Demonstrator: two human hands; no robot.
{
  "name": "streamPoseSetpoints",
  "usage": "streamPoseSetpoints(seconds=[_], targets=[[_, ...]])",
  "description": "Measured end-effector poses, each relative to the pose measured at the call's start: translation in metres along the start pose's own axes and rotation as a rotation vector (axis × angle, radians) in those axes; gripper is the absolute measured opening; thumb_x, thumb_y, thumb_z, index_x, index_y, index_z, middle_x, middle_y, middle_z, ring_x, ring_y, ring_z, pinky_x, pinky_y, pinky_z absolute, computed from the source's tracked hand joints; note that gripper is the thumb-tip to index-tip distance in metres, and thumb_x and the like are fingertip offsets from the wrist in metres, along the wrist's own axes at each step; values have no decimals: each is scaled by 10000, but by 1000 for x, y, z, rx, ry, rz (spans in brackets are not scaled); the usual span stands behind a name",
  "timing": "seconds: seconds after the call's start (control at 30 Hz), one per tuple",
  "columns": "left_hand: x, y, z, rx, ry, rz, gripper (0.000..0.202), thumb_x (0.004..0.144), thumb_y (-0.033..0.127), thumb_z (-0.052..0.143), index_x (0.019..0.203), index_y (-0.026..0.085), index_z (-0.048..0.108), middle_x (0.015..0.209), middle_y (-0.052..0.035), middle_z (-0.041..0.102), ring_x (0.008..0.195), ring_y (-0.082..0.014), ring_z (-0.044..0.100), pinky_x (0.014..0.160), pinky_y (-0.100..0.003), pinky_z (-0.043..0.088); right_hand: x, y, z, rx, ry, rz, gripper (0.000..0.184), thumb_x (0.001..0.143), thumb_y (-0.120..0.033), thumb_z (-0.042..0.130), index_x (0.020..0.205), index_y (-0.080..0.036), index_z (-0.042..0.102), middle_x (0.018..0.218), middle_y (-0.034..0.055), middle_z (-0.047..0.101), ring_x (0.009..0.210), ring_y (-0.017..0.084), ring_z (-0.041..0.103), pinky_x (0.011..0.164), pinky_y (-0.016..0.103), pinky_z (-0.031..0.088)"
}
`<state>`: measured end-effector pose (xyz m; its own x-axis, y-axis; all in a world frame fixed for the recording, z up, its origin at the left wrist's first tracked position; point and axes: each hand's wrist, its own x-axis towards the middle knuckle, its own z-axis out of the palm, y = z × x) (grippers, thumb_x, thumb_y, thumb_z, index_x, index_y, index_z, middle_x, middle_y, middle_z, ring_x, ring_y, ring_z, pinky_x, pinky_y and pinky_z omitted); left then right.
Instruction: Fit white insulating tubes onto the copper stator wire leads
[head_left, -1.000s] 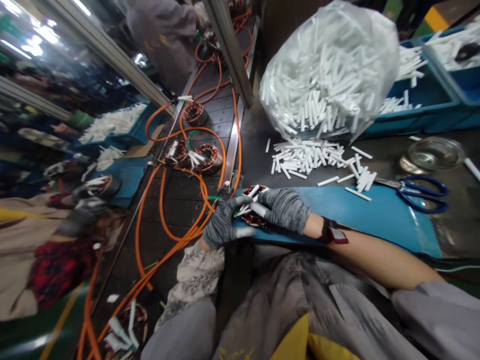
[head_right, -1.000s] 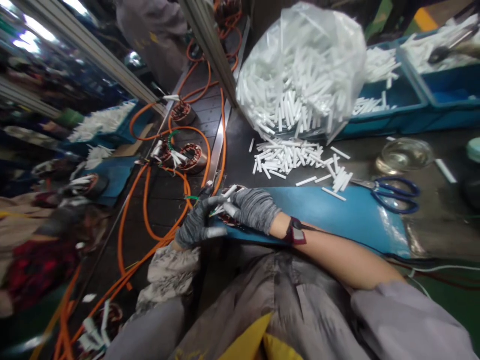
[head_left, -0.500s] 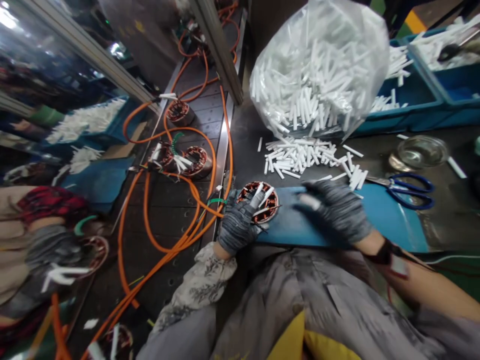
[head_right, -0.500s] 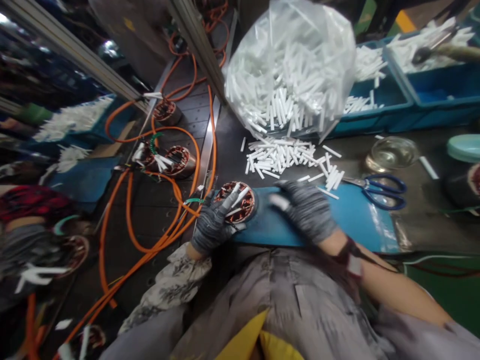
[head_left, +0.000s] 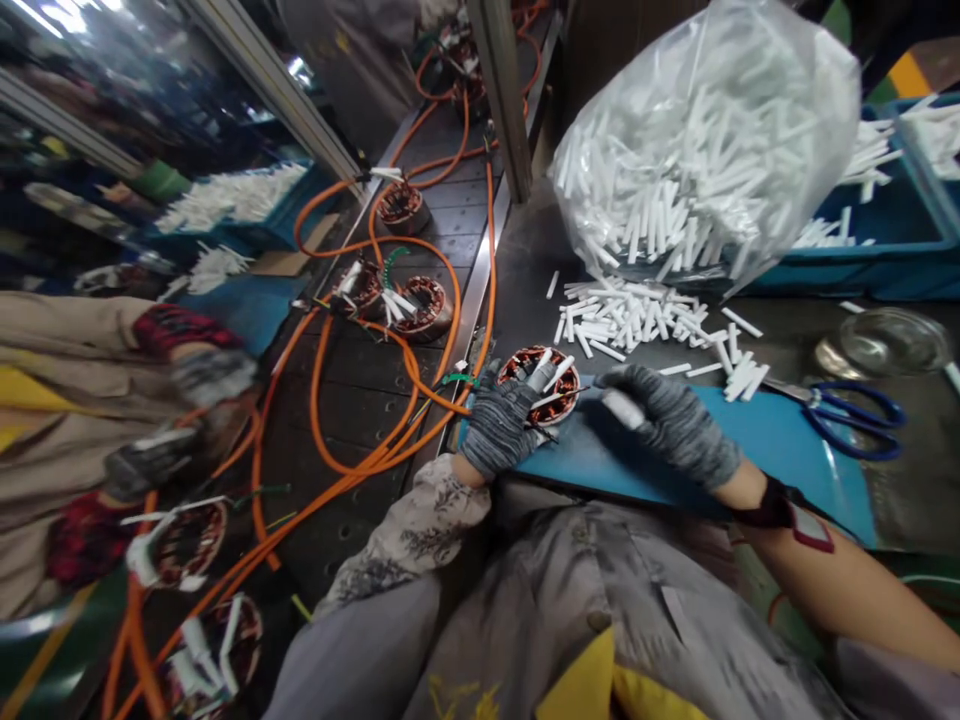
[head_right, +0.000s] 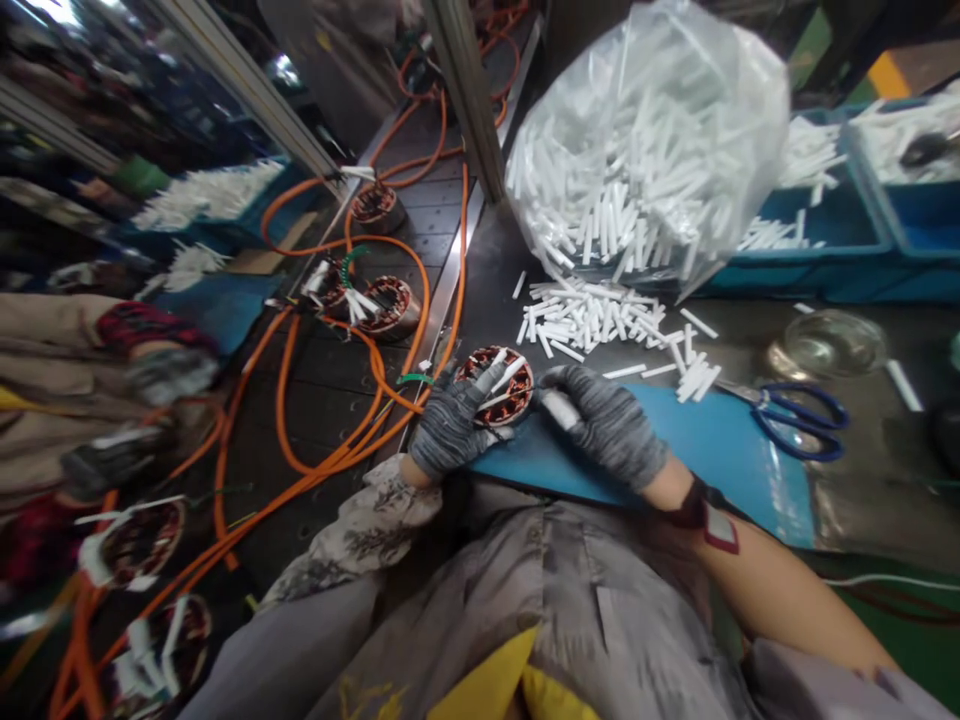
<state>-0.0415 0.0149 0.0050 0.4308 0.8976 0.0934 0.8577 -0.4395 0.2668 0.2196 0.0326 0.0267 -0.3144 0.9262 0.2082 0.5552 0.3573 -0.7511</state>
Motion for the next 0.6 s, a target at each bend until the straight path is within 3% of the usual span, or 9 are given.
streamPoseSetpoints(seconds=[0.2, 0.3, 0.4, 0.47, 0.53, 0.6], targets=[[0, 2, 0, 25, -26, 19, 868, 913, 580, 687, 1629, 191, 388, 1642, -109, 460, 1505, -331, 472, 1361, -546, 122, 23, 8, 1, 245, -95, -28, 310, 914, -475, 699, 1068, -212, 757, 947, 82, 788, 817, 239, 742, 737, 367, 622], [-2, 2, 2, 6, -8, 14, 870, 918, 587, 659, 1646, 224, 353, 1615, -106, 501, 1483, -332, 503, 1362, -563, 118, 33, 15, 0, 273, -178, -198, 287, 956, -491, 682, 1067, -246, 782, 936, 71, 785, 821, 225, 744, 738, 350, 621], [-3, -1, 6, -24, 20, 28, 879, 922, 573, 634, 1670, 260, 296, 1581, -90, 545, 1449, -321, 545, 1371, -511, 160, 39, 10, 13, 111, -226, -452, 324, 1029, -493, 575, 1080, -273, 807, 959, 86, 784, 823, 215, 735, 722, 333, 596], [-5, -3, 10, -35, 53, 45, 918, 912, 586, 632, 1684, 274, 247, 1592, -75, 533, 1447, -309, 548, 1368, -461, 205, 37, 1, 27, -118, -196, -515, 365, 1047, -495, 531, 1099, -269, 813, 929, 103, 784, 790, 221, 722, 688, 328, 569], [-7, -4, 14, -21, 97, 49, 919, 926, 567, 614, 1694, 279, 199, 1595, -65, 529, 1431, -301, 563, 1368, -472, 198, 32, -8, 41, -312, -171, -446, 378, 1052, -468, 515, 1079, -238, 814, 877, 117, 783, 756, 227, 714, 676, 324, 554], [-8, -4, 17, 10, 133, 49, 888, 953, 525, 590, 1696, 269, 177, 1574, -67, 555, 1399, -296, 593, 1365, -525, 165, 30, -14, 50, -364, -218, -312, 400, 1062, -421, 485, 1011, -201, 814, 823, 121, 780, 711, 217, 710, 667, 311, 552]])
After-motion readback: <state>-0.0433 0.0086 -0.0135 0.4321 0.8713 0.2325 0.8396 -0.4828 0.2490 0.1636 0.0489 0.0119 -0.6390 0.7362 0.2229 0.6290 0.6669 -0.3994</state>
